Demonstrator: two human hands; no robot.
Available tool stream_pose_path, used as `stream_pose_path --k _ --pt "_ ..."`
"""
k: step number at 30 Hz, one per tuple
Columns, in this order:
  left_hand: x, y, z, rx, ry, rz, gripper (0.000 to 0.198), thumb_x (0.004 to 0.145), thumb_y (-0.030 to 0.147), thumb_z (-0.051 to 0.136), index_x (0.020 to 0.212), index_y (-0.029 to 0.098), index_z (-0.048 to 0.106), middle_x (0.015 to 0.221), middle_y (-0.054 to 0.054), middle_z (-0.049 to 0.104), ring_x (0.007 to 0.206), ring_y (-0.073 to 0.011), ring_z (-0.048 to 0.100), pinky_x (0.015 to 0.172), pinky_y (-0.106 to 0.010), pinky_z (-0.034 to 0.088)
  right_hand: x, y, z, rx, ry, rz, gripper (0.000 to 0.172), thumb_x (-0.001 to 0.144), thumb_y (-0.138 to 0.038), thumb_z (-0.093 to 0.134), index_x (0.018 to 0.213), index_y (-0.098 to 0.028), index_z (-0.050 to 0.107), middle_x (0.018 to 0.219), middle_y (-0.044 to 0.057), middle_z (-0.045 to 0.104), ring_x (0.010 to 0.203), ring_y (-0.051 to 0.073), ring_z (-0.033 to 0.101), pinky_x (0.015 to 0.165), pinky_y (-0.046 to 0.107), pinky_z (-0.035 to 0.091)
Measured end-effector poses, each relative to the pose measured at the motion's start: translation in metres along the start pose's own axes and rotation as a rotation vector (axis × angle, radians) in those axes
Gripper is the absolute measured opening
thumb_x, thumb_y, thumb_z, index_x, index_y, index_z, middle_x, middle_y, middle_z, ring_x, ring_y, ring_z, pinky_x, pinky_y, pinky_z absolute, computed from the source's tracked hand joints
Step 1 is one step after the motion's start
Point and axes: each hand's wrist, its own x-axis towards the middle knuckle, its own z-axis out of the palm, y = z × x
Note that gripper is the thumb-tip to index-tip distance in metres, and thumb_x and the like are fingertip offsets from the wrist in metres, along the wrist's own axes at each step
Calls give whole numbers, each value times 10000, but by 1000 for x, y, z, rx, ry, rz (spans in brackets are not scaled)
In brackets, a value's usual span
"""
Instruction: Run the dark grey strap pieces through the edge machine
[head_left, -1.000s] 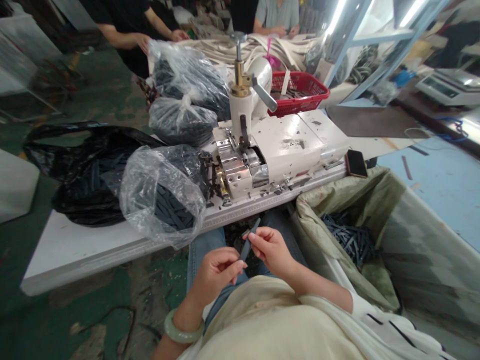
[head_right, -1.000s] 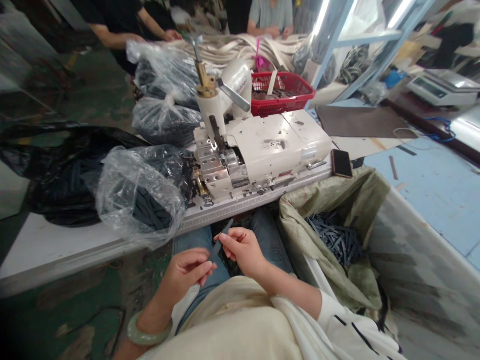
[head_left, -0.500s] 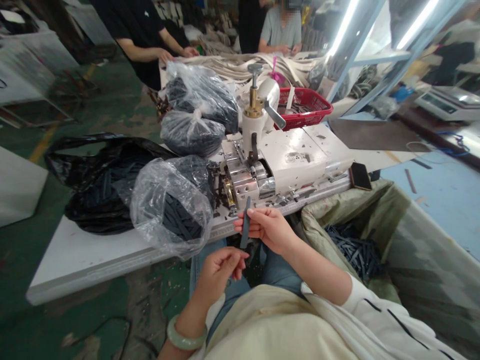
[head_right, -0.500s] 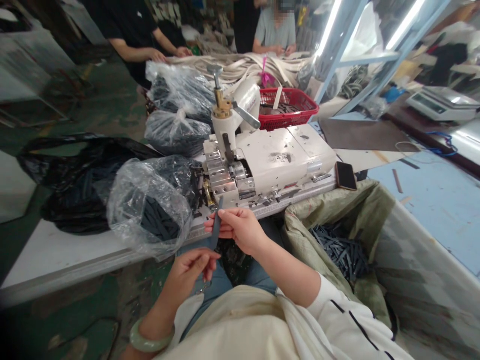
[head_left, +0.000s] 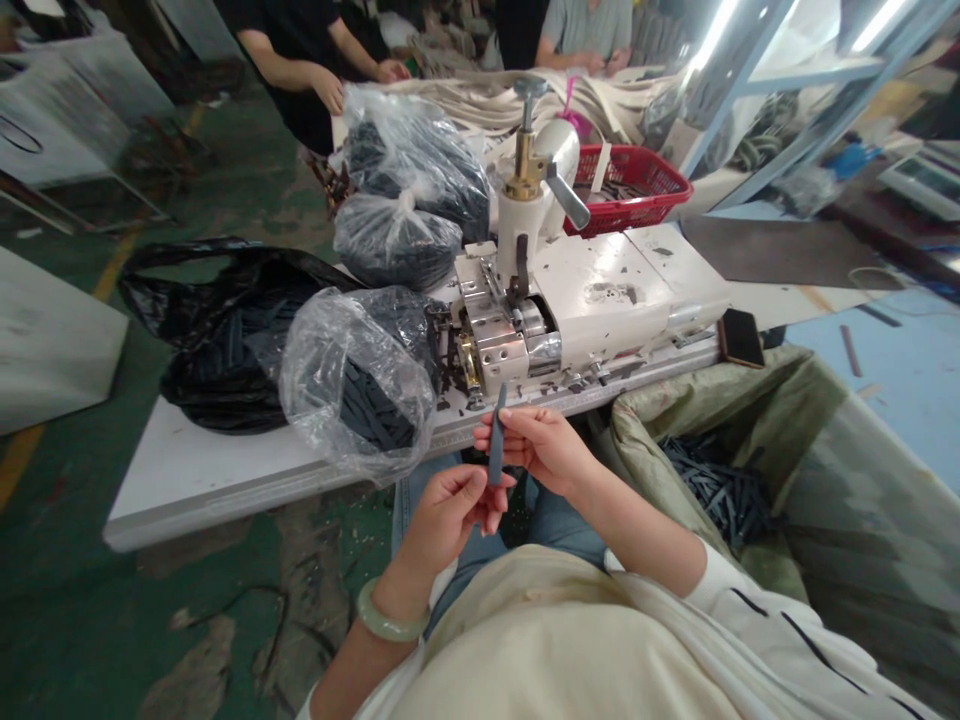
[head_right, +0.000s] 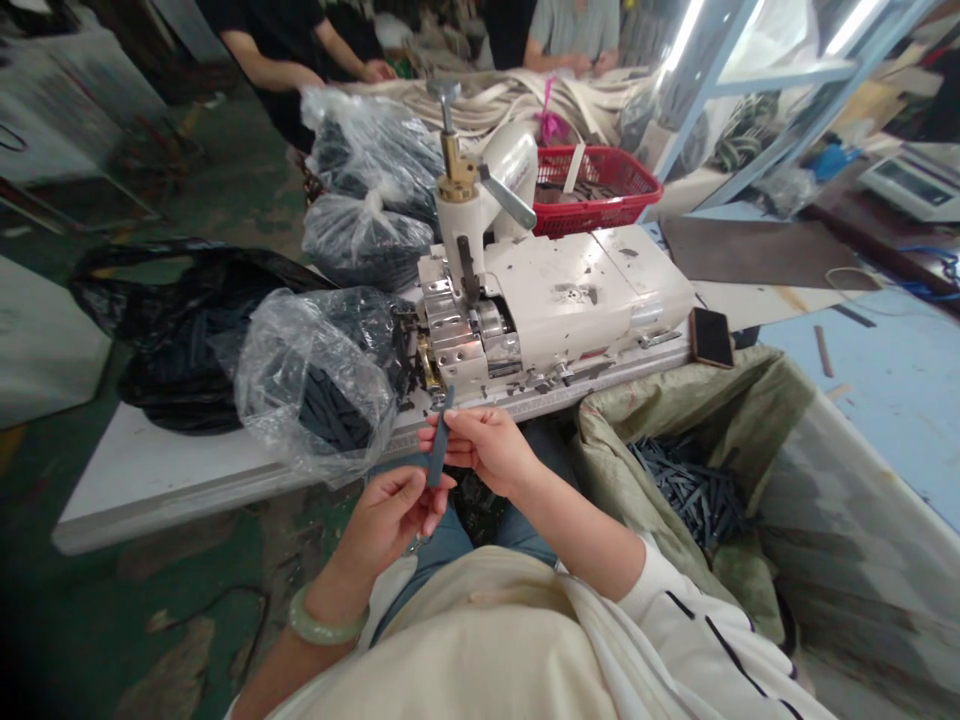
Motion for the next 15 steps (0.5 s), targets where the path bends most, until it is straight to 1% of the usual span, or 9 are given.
stream_pose_path --k 3,7,9,12,15 --pt "-2 -1 3 29 2 -3 334 782 422 688 831 95 730 597 -40 625 414 -92 516 397 -215 341 -2 4 -1 3 0 -2 235 784 -330 719 895 -123 721 789 77 749 690 153 715 650 252 582" --pt "-2 -6 3 120 25 -1 250 778 362 695 794 113 718 583 -20 624 399 -80 498 390 -207 339 -5 10 -1 -12 -20 -24 257 778 -350 726 903 -125 723 809 79 750 712 154 712 653 254 578" --pt "-1 -9 1 172 44 10 231 767 350 702 778 119 710 577 -13 622 397 -79 495 389 -205 344 -7 12 -1 -16 -34 -35 269 772 -359 730 907 -126 722 817 81 750 718 160 710 588 230 562" --pt "2 -13 -1 244 63 28 223 776 344 692 747 123 698 578 -13 624 402 -80 501 392 -204 352 -8 14 -1 -11 -41 -43 283 744 -341 753 926 -126 721 825 86 749 705 163 705 467 180 499" --pt "4 -14 -2 279 63 33 232 792 347 676 717 127 684 578 -17 626 413 -84 511 397 -203 360 -8 13 0 -18 -33 -47 284 717 -307 776 930 -126 724 820 86 749 686 154 700 434 159 466"
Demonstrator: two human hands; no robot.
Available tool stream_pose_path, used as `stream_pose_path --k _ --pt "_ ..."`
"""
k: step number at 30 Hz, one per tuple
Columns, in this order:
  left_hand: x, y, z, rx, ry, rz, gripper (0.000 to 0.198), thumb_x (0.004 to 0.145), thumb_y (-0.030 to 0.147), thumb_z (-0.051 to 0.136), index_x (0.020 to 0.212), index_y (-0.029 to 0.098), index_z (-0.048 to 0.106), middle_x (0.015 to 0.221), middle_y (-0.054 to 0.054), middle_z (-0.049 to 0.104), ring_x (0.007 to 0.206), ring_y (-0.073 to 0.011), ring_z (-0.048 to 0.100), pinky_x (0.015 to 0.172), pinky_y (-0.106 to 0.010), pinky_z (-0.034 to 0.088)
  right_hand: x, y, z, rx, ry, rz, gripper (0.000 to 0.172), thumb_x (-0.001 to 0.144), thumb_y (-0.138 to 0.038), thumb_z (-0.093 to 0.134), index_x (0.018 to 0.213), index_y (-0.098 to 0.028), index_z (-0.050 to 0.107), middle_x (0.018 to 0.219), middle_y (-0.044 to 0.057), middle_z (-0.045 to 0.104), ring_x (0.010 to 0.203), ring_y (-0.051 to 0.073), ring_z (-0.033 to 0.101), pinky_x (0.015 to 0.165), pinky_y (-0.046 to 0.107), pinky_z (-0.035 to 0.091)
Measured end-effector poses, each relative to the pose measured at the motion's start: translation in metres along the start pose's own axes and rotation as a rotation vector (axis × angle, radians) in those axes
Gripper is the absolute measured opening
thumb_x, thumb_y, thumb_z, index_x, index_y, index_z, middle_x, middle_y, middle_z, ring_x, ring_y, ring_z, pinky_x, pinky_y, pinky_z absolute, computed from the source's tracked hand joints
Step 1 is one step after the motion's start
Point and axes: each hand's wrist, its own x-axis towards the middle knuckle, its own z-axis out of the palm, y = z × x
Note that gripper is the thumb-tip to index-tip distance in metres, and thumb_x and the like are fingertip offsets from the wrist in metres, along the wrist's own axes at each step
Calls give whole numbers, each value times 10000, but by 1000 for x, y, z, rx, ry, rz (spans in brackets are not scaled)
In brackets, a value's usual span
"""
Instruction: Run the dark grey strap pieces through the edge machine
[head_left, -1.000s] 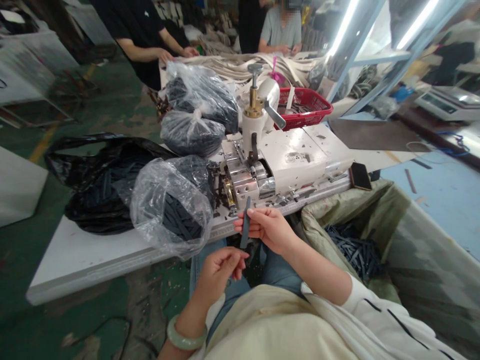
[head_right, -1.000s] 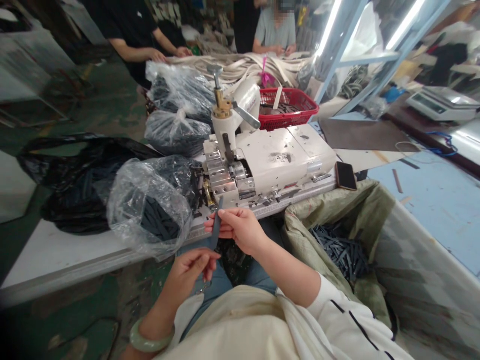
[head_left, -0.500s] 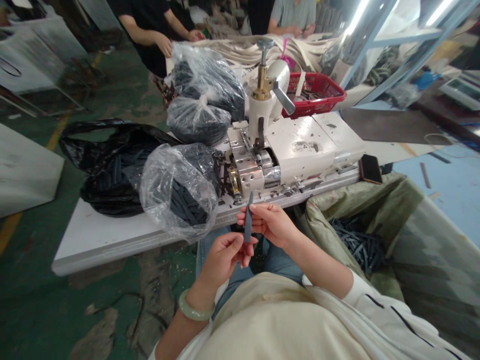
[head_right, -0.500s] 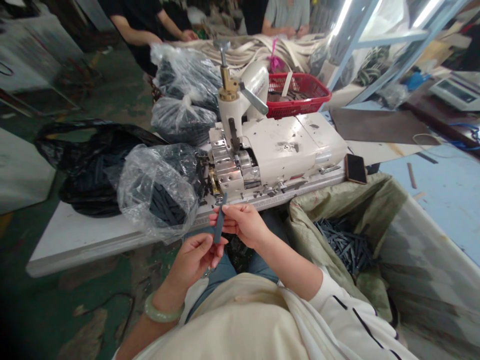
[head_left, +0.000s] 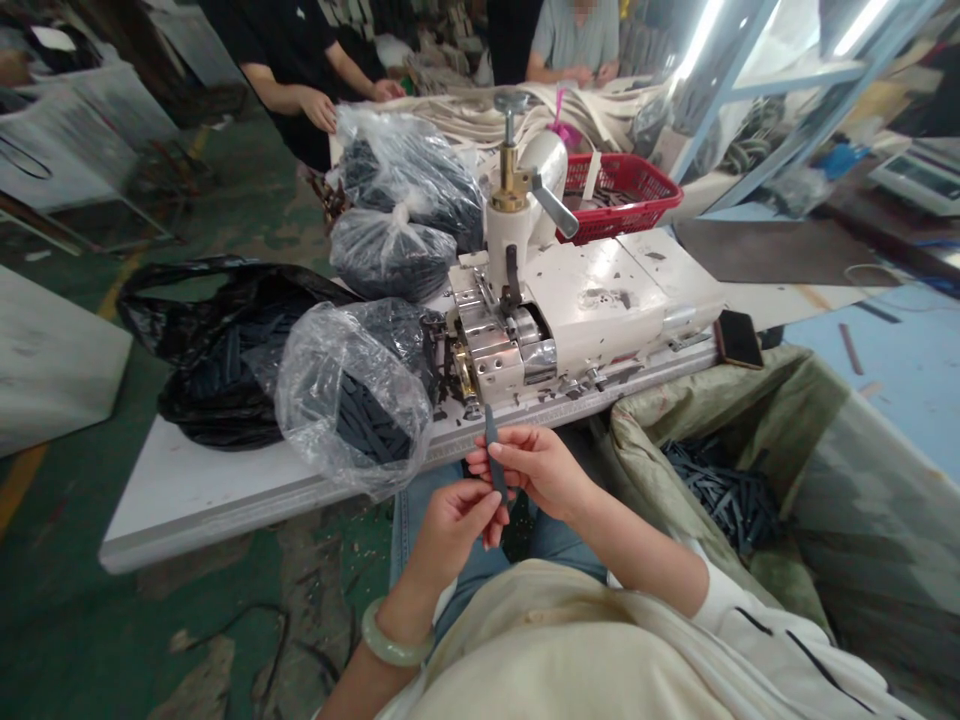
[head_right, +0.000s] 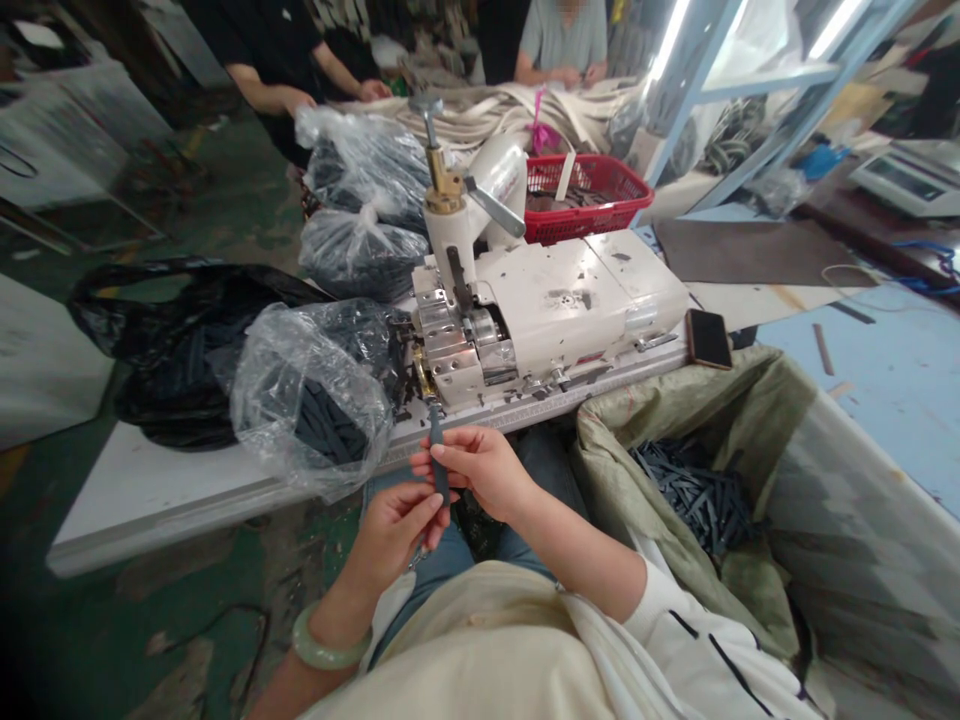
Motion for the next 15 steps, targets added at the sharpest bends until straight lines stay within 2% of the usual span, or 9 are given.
stream_pose_path --k 3,7,10,13,15 --pt "2 0 -1 17 -5 1 244 798 354 670 703 129 677 571 -17 621 415 -84 509 400 -205 364 1 -1 0 -6 5 5 303 691 -304 796 928 -129 727 822 87 753 683 153 700 448 163 473" --pt "5 0 -3 32 -21 15 263 813 352 657 666 134 658 555 -13 611 408 -85 505 396 -206 362 3 -1 1 -7 8 8 322 654 -279 820 925 -132 729 826 79 757 689 144 698 560 202 534" --pt "7 3 -6 55 -21 24 276 824 360 646 664 135 660 540 -7 596 411 -86 506 404 -206 370 11 -4 -1 -52 20 -3 300 671 -322 804 885 -126 729 774 67 744 622 127 675 533 199 520" --pt "8 5 -10 56 16 24 231 816 364 658 794 139 705 603 -8 617 435 -83 518 408 -199 378 28 -16 -7 -134 143 -113 293 687 -391 776 796 -125 722 625 20 687 491 84 594 459 169 463" --pt "9 6 -13 50 29 22 232 812 367 663 853 146 720 623 -7 620 445 -78 520 409 -192 379 42 -29 -12 -191 258 -215 309 691 -423 759 739 -122 711 516 -18 612 402 49 495 389 145 375"
